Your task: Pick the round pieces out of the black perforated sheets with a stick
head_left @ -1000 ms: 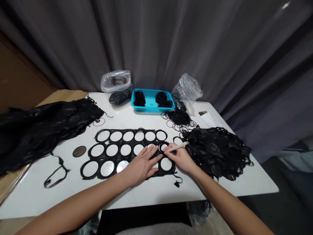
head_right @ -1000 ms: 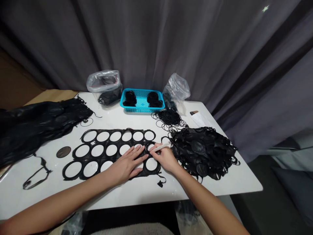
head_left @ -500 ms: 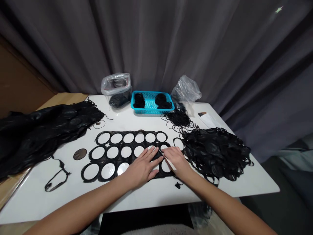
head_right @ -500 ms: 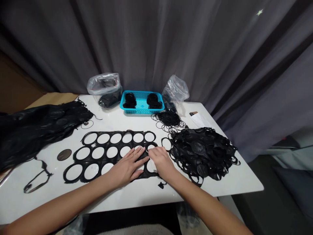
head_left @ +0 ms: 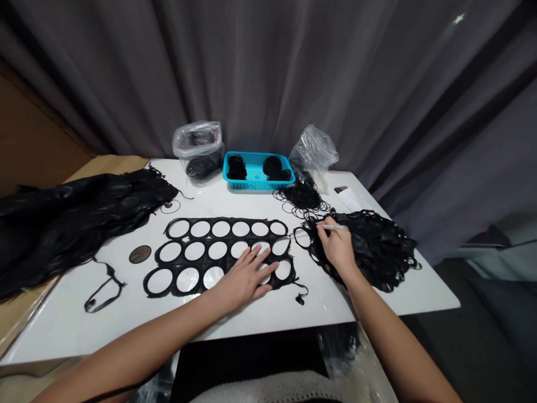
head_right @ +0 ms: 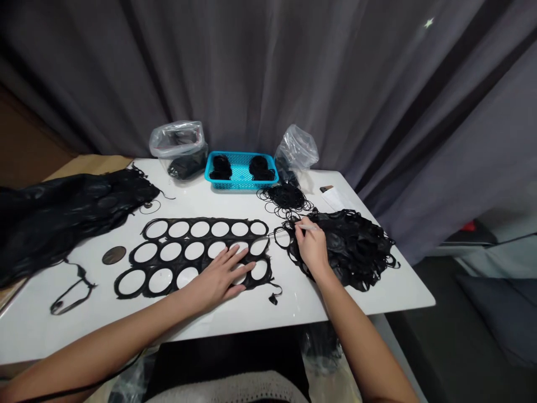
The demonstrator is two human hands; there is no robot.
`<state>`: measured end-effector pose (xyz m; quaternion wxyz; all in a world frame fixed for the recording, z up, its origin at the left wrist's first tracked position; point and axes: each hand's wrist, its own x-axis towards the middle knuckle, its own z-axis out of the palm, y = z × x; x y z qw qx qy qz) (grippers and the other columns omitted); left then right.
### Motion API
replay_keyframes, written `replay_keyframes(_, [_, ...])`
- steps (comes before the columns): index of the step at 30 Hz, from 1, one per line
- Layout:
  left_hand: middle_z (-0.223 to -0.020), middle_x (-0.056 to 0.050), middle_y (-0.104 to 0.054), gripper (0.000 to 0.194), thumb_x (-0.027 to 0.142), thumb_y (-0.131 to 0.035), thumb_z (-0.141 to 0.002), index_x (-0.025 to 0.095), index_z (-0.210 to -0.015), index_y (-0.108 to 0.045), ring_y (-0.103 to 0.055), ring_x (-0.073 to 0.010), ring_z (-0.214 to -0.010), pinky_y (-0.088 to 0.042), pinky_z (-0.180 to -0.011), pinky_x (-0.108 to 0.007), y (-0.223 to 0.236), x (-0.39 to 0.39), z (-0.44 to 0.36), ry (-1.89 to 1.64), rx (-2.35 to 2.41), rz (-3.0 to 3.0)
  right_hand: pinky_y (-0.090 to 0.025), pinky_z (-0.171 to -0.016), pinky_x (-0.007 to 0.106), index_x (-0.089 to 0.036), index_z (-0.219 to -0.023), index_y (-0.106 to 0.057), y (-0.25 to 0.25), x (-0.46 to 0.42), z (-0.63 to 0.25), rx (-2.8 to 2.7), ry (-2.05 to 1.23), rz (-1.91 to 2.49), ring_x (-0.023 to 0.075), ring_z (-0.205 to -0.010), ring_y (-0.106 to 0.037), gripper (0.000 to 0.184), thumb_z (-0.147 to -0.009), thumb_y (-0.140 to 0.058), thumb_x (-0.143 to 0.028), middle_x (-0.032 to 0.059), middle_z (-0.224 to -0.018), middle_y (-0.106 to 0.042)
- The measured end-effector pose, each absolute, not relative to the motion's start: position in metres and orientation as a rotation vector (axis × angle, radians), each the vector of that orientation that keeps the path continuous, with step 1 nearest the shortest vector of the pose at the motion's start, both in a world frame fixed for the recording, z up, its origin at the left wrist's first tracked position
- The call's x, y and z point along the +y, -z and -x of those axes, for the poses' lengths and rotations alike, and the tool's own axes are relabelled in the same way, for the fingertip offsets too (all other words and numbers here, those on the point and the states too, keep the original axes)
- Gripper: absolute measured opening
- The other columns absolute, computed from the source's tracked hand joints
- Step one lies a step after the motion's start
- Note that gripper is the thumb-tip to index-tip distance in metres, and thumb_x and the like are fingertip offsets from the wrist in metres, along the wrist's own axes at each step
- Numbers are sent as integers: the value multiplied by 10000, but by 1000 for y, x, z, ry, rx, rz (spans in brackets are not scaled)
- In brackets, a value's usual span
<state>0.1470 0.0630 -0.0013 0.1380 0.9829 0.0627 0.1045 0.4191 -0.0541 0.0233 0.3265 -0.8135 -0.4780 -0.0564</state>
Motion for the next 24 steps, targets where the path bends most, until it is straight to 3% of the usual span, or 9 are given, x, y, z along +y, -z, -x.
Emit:
replay_keyframes(5, [-1621,-78,-269,527,410,-533,-993,307,-1496,-414,-191,-334,-1504,-264,-1183,-550,3,62,-143,-275,161,-2833,-448,-731,354,-208,-870,-609,-29,-60,-430,-1027,285,2145,252,-756,-623,187,-911,-467,-322,120,-892,-726])
replay_keyframes(10, [-1572,-93,-376,458,349,-523,-1004,272,-1452,-471,-297,-284,-1477,-288,-1193,-499,-1,47,-137,-335,110,-2838,-463,-725,309,-221,-822,-623,-33,-73,-383,-1171,-214,1971,215,-772,-635,208,-921,-509,-364,67,-907,-739])
replay_keyframes(14, [-1590,-139,-324,504,357,-555,-988,250,-1468,-447,-297,-302,-1474,-297,-1186,-495,3,34,-131,-286,67,-2879,-471,-760,305,-218,-855,-643,-28,-84,-340,-1282,-565,1839,200,-810,-644,160,-917,-534,-317,37,-897,-726])
replay_keyframes(19, [-1590,-159,-315,545,382,-603,-956,234,-1458,-452,-269,-332,-1480,-278,-1189,-520,5,31,-128,-262,23,-2891,-475,-707,301,-219,-828,-633,-24,-94,-325,-1304,-698,1819,194,-752,-639,132,-899,-550,-293,17,-804,-695])
replay_keyframes(24, [-1539,-157,-410,428,281,-572,-965,197,-1381,-517,-328,-319,-1459,-267,-1197,-521,1,24,-127,-283,109,-2884,-478,-756,308,-220,-787,-609,-20,-97,-326,-1318,-670,1821,196,-805,-641,153,-904,-546,-296,29,-858,-695])
